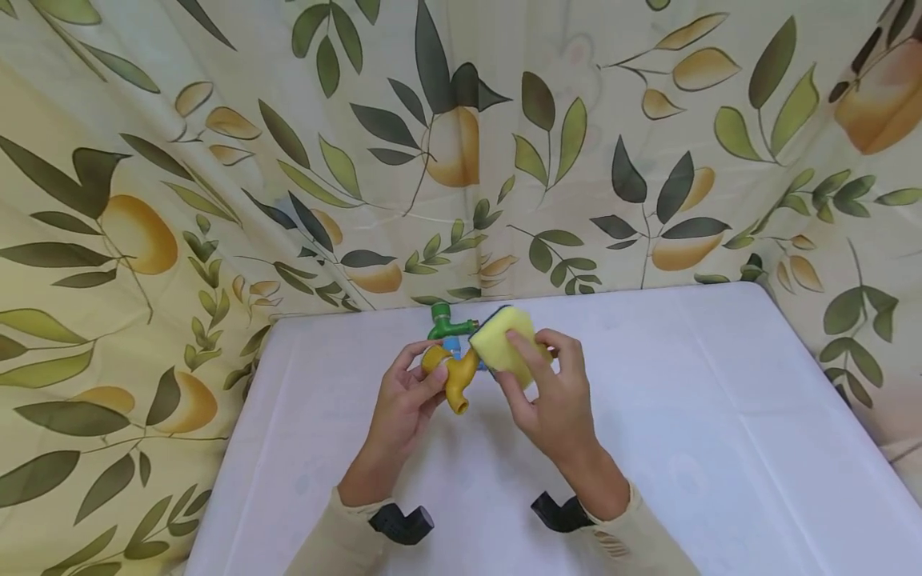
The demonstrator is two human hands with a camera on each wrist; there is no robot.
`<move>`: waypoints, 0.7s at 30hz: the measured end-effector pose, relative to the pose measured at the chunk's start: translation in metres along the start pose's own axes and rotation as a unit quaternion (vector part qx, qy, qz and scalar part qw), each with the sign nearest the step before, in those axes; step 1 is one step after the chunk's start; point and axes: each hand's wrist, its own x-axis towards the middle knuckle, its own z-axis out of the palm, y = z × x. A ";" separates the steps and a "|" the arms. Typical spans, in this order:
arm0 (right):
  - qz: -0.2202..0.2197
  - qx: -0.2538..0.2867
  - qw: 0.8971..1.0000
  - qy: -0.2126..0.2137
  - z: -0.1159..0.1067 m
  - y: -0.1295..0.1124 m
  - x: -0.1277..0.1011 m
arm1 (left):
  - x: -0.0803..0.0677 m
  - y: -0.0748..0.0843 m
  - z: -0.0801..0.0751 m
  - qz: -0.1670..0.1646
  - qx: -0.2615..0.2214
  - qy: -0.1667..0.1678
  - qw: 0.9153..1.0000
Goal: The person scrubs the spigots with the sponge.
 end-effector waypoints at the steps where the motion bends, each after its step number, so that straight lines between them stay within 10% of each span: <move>1: 0.005 0.006 1.000 -0.009 -0.001 0.000 0.000 | 0.000 0.000 0.000 0.002 0.001 0.000 1.000; 9: 0.116 0.060 0.989 -0.070 -0.009 -0.005 -0.001 | 0.001 -0.003 0.001 0.002 -0.016 0.006 1.000; 21: 0.015 0.091 0.995 -0.039 -0.009 -0.011 -0.015 | -0.001 -0.004 0.009 0.035 -0.006 0.028 0.999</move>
